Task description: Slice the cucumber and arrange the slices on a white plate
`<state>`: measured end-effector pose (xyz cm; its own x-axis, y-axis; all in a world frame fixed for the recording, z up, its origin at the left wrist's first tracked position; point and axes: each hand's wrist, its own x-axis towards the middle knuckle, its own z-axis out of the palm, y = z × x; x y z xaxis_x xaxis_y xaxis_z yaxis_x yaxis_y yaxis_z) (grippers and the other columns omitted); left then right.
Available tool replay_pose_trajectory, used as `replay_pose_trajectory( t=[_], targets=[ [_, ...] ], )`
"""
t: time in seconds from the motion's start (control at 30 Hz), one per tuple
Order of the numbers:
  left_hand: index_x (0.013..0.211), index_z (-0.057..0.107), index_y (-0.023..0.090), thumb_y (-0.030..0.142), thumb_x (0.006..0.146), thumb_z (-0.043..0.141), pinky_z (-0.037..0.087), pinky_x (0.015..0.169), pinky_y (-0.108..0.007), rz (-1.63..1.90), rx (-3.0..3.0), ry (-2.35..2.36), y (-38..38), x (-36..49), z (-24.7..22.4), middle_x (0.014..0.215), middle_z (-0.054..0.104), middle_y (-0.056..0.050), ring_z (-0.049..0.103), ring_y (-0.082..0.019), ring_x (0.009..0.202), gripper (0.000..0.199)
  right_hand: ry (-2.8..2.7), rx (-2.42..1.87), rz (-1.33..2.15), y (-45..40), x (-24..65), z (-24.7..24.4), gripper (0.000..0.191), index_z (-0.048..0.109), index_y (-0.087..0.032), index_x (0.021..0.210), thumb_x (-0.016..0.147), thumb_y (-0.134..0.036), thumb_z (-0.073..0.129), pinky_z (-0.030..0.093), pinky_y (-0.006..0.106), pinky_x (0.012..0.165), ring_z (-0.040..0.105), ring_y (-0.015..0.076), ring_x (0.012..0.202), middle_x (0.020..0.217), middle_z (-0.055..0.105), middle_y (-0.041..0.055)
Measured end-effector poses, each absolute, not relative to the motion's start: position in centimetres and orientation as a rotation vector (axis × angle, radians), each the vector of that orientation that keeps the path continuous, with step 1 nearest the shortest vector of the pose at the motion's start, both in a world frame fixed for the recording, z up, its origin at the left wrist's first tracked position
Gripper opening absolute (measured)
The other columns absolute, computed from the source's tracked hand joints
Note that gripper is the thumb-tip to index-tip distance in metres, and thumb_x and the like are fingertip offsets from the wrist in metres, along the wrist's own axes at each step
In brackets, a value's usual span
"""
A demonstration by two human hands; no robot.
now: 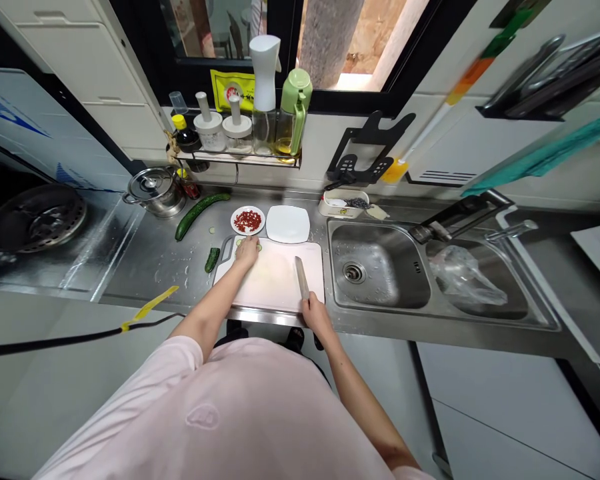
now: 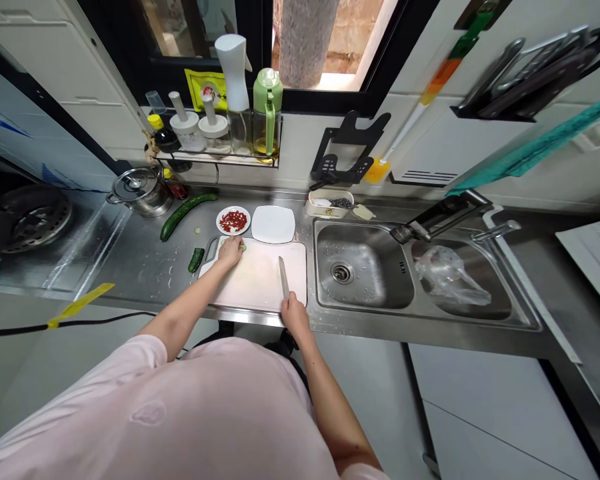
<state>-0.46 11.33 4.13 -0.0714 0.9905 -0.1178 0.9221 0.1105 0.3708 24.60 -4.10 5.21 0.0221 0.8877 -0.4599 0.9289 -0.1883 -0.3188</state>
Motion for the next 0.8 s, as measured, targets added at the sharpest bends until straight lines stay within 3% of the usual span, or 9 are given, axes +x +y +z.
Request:
replay_pose_trajectory(
  t=[0.17, 0.37, 0.5, 0.67, 0.8],
  targets=[
    [0.096, 0.063, 0.021, 0.021, 0.080, 0.054, 0.042, 0.075, -0.026, 0.400, 1.582, 1.986, 11.0, -0.3, 3.6, 0.092, 0.067, -0.003, 0.058, -0.016, 0.085, 0.019, 2.000, 2.181, -0.877, -4.1, 24.7, 5.0, 0.023, 0.047, -0.017, 0.105, 0.095, -0.028, 0.029, 0.027, 0.024, 0.061, 0.058, 0.0174, 0.079, 0.087, 0.065, 0.0078],
    [0.088, 0.069, 0.016, 0.022, 0.071, 0.064, 0.044, 0.067, -0.022, 0.458, 1.529, 1.805, 9.6, 0.0, 2.9, 0.080, 0.068, -0.003, 0.060, -0.013, 0.072, 0.019, 1.978, 2.170, -0.879, -4.1, 24.5, 5.5, 0.025, 0.047, -0.017, 0.107, 0.095, -0.028, 0.028, 0.028, 0.024, 0.062, 0.059, 0.0178, 0.081, 0.087, 0.065, 0.0081],
    [0.085, 0.072, 0.017, 0.026, 0.074, 0.063, 0.045, 0.073, -0.024, 0.465, 1.594, 1.722, 9.2, 0.0, 2.8, 0.083, 0.070, -0.003, 0.062, -0.015, 0.077, 0.016, 1.950, 2.145, -0.854, -4.1, 24.3, 6.2, 0.027, 0.047, -0.017, 0.109, 0.096, -0.030, 0.028, 0.029, 0.024, 0.062, 0.060, 0.0189, 0.083, 0.090, 0.065, 0.0086],
    [0.097, 0.070, 0.020, 0.018, 0.081, 0.051, 0.045, 0.087, -0.024, 0.573, 1.598, 1.672, 9.2, -0.5, 2.7, 0.102, 0.070, -0.002, 0.061, -0.015, 0.095, 0.025, 1.989, 2.070, -0.828, -4.5, 23.5, 6.9, 0.028, 0.047, -0.017, 0.111, 0.096, -0.031, 0.028, 0.030, 0.025, 0.064, 0.060, 0.0201, 0.086, 0.091, 0.065, 0.0093],
    [0.096, 0.070, 0.019, 0.014, 0.079, 0.051, 0.045, 0.086, -0.025, 0.583, 1.609, 1.779, 9.0, -0.9, 2.4, 0.099, 0.070, -0.003, 0.061, -0.015, 0.092, 0.026, 2.068, 1.980, -0.805, -5.0, 22.3, 7.4, 0.026, 0.046, -0.018, 0.112, 0.096, -0.030, 0.028, 0.030, 0.025, 0.064, 0.061, 0.0200, 0.084, 0.091, 0.065, 0.0089]
  ],
)
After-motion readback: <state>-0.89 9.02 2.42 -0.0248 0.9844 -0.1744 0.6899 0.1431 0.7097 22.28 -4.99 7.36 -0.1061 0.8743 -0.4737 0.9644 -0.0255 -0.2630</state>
